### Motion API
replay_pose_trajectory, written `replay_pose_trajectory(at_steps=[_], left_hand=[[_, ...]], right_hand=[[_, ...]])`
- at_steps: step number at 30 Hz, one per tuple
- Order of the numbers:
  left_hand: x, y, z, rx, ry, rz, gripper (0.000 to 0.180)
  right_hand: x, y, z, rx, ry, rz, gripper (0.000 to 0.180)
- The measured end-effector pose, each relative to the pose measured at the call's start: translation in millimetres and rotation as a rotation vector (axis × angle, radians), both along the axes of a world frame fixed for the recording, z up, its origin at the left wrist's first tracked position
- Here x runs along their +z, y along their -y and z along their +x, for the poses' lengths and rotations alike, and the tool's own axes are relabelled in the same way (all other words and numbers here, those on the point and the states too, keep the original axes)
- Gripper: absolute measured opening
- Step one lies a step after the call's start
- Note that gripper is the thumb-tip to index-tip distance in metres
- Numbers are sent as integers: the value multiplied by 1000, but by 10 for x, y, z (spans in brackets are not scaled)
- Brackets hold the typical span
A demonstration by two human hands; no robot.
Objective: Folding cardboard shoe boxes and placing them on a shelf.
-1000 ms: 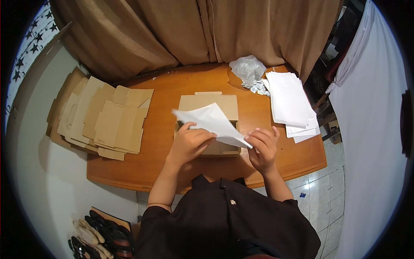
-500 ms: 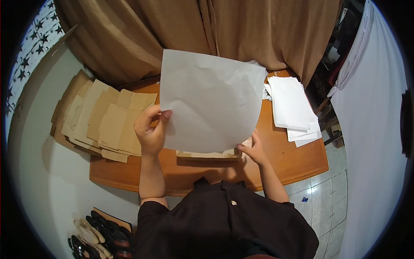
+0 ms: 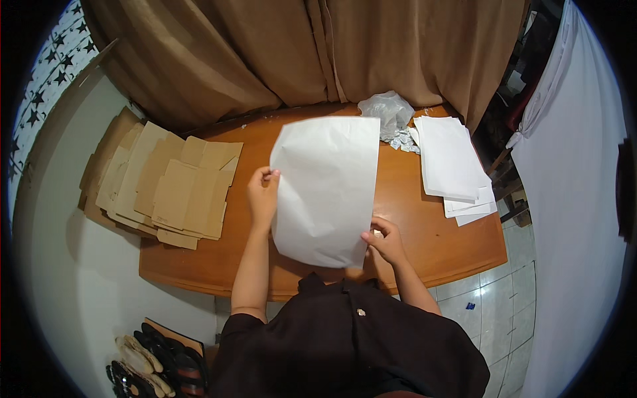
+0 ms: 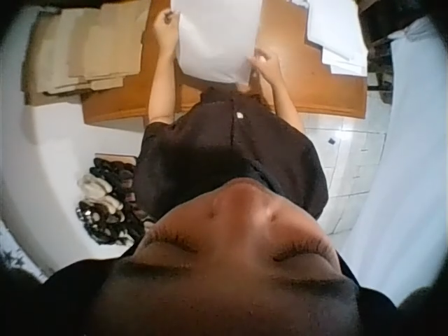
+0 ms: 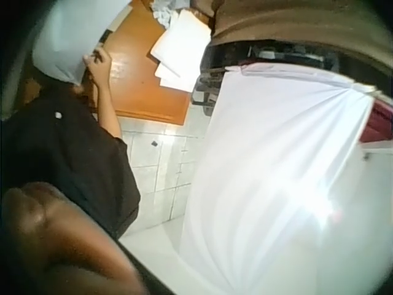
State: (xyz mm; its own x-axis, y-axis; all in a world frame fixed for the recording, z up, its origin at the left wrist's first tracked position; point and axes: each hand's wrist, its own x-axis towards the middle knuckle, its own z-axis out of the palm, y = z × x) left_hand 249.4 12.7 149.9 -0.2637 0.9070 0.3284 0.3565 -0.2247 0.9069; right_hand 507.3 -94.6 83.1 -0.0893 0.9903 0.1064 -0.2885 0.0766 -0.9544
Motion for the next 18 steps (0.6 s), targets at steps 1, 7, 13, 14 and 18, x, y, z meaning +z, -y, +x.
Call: replay_pose_trajectory(at_steps=[1,7,13,14,18], left_hand=[[-143,-36,9,-3,0,-22,22],[-858,-240,-51,-11,-65,-134,22],[-940,-226,19,-12,-327,-302,25],[-934,-208,27,39,-527,-256,27],[-828,-136,146,116,-827,125,38]], right_hand=[[-101,-37,11,-114,298,96,25],[-352,24,-120,-447,843,46,18],[-534,-23,-106,-612,1023,8,16],[-538,-38,-98,-613,1048,2,16],[-601,-94,-69,-586,1072,-19,14]])
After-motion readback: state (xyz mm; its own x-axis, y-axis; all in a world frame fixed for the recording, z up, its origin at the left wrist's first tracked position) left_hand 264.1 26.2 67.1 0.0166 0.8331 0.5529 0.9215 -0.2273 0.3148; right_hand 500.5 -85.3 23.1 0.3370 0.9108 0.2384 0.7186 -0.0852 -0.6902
